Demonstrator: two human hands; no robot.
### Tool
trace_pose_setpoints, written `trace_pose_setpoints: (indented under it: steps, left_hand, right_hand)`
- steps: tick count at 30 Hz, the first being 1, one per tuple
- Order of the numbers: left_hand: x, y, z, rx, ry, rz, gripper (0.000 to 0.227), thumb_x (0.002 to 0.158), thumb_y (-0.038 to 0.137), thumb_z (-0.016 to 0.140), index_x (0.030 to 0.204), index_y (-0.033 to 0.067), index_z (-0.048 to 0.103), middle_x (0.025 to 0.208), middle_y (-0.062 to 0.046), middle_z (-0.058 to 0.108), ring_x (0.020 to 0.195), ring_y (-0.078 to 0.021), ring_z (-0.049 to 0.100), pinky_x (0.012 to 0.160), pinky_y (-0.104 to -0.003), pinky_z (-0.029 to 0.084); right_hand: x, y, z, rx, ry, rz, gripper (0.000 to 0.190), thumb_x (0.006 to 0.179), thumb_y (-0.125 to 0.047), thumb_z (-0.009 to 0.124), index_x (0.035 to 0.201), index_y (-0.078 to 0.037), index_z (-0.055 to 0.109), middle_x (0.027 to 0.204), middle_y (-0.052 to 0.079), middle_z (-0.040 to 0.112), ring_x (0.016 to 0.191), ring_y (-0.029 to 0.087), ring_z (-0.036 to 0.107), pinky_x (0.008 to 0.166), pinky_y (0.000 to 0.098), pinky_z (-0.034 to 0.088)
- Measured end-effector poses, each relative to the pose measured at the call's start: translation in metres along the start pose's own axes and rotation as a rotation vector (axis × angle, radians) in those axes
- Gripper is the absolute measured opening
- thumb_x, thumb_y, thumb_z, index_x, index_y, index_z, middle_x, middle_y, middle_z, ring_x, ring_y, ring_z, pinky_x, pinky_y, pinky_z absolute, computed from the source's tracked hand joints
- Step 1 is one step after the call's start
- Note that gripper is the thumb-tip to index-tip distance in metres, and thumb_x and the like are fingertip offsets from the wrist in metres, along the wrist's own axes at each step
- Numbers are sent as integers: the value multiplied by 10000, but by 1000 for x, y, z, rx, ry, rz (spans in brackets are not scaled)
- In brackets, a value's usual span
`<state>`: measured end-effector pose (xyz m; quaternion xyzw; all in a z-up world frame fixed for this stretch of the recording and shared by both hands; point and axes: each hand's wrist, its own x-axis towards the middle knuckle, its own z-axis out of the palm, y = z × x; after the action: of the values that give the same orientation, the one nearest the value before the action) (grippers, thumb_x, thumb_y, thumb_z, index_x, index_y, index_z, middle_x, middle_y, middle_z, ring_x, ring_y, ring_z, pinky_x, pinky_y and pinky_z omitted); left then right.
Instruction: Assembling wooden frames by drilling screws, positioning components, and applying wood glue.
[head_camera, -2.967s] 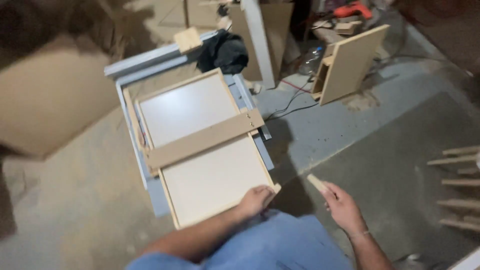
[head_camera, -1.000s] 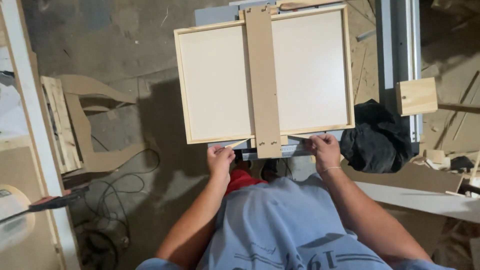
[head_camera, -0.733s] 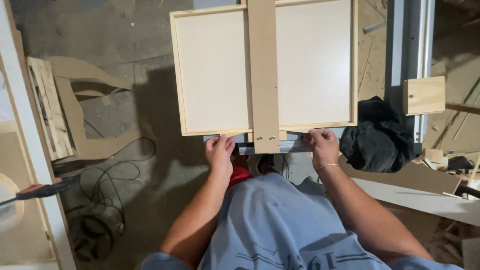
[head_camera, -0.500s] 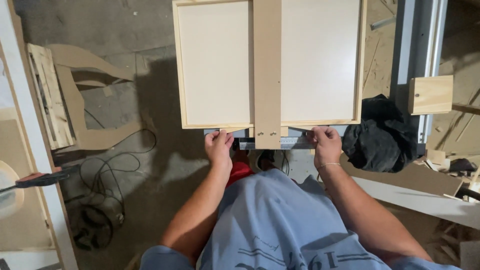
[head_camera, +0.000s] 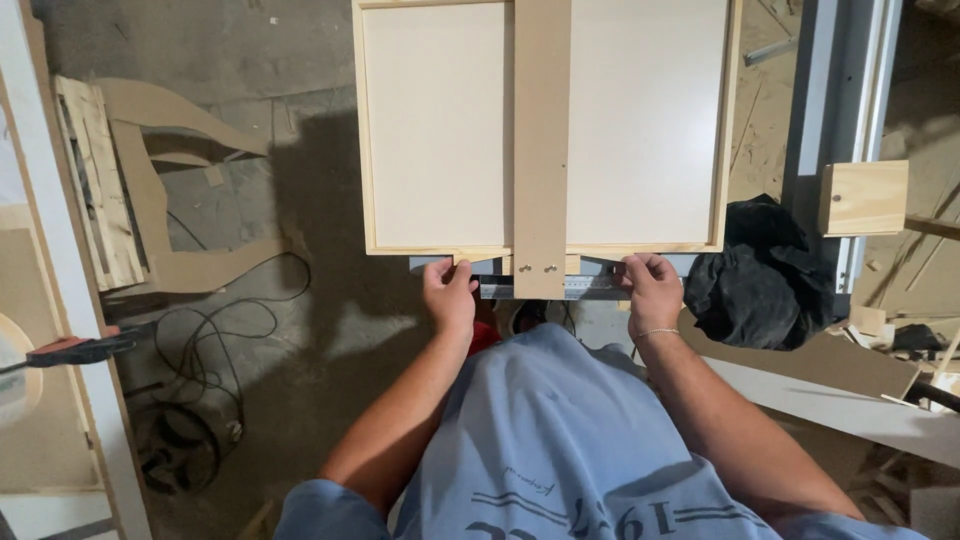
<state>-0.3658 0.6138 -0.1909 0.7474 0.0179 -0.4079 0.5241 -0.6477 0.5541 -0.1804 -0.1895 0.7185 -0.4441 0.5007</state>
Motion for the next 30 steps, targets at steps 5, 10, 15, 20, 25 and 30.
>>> trace_pose_setpoints:
  steps: [5, 10, 15, 20, 25, 30]
  left_hand:
    - [21, -21, 0, 190, -5, 121, 377, 871, 169, 802, 1172, 4, 645, 1021, -160, 625, 681, -228, 749, 619, -302, 653]
    - [27, -26, 1, 287, 41, 345, 263, 789, 126, 851, 974, 2, 709, 836, -122, 626, 587, -242, 715, 505, -286, 570]
    - [27, -28, -7, 435, 68, 533, 253, 746, 193, 897, 909, 81, 740, 853, -65, 645, 790, -234, 688, 706, -292, 529]
    - [7, -1, -14, 482, -42, 509, 260, 806, 179, 847, 993, 33, 739, 929, -131, 707, 950, -305, 699, 850, -368, 532]
    - [11, -4, -21, 510, -52, 559, 243, 789, 157, 866, 987, 69, 754, 916, -115, 721, 944, -301, 706, 848, -363, 540]
    - [16, -12, -21, 532, -59, 556, 268, 761, 176, 897, 964, 89, 745, 889, -102, 723, 917, -275, 701, 831, -350, 530]
  right_hand:
    - [-6, -11, 2, -72, -9, -26, 142, 887, -71, 774, 985, -4, 697, 819, 77, 606, 729, 124, 646, 664, 246, 630]
    - [-4, -10, -1, -109, -30, -43, 157, 898, -86, 792, 1002, 2, 714, 822, 112, 638, 719, 143, 654, 671, 264, 634]
    - [-9, -17, -2, -143, -58, -60, 174, 902, -96, 792, 1019, 9, 718, 836, 139, 659, 710, 163, 671, 681, 285, 634]
    - [5, 0, -14, -271, -123, -122, 206, 919, -89, 781, 1073, 23, 703, 864, 165, 675, 699, 201, 692, 667, 332, 615]
    - [8, 6, -17, -353, -124, -129, 204, 896, -121, 807, 1034, -1, 717, 816, 157, 687, 721, 205, 685, 695, 354, 591]
    - [4, -1, -19, -434, -109, -135, 135, 896, -141, 800, 967, -46, 734, 730, 108, 696, 682, 167, 655, 677, 326, 554]
